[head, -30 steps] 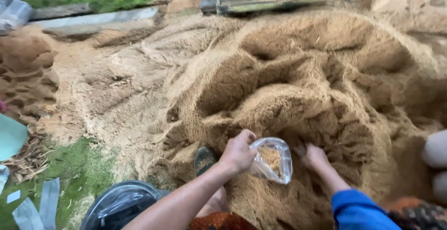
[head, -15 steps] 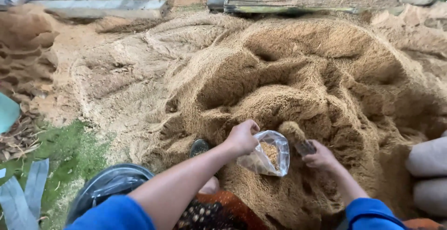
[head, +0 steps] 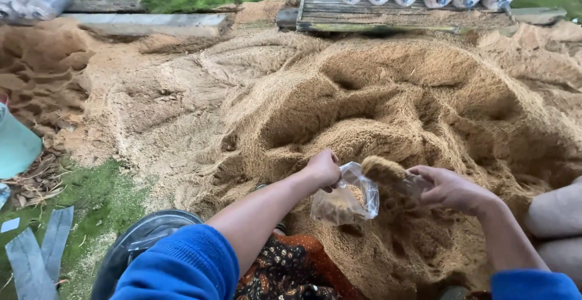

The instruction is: The person fills small plastic bags with a grain-like substrate by hand, scooping the material from a large pile on the ground and packing it into the bags.

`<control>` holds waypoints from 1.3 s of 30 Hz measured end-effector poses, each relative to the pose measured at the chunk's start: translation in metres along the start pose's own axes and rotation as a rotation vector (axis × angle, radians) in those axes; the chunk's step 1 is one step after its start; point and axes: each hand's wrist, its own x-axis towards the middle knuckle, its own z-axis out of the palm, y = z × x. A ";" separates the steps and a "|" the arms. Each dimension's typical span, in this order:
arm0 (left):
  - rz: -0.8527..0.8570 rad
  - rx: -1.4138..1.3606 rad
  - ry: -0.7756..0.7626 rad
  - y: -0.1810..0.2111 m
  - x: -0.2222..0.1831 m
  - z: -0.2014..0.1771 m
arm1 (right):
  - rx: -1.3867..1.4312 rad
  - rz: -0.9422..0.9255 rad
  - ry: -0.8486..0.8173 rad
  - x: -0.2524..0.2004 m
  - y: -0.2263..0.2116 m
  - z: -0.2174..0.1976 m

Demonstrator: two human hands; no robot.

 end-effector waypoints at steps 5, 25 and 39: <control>0.159 -0.151 0.052 -0.048 0.082 0.023 | -0.580 -0.149 0.186 0.029 0.016 0.038; 0.220 0.425 0.238 -0.079 0.067 -0.020 | -1.007 -0.379 0.331 0.050 -0.010 0.059; 0.061 0.286 0.147 -0.023 -0.001 -0.027 | -0.335 0.475 0.277 0.084 0.152 -0.024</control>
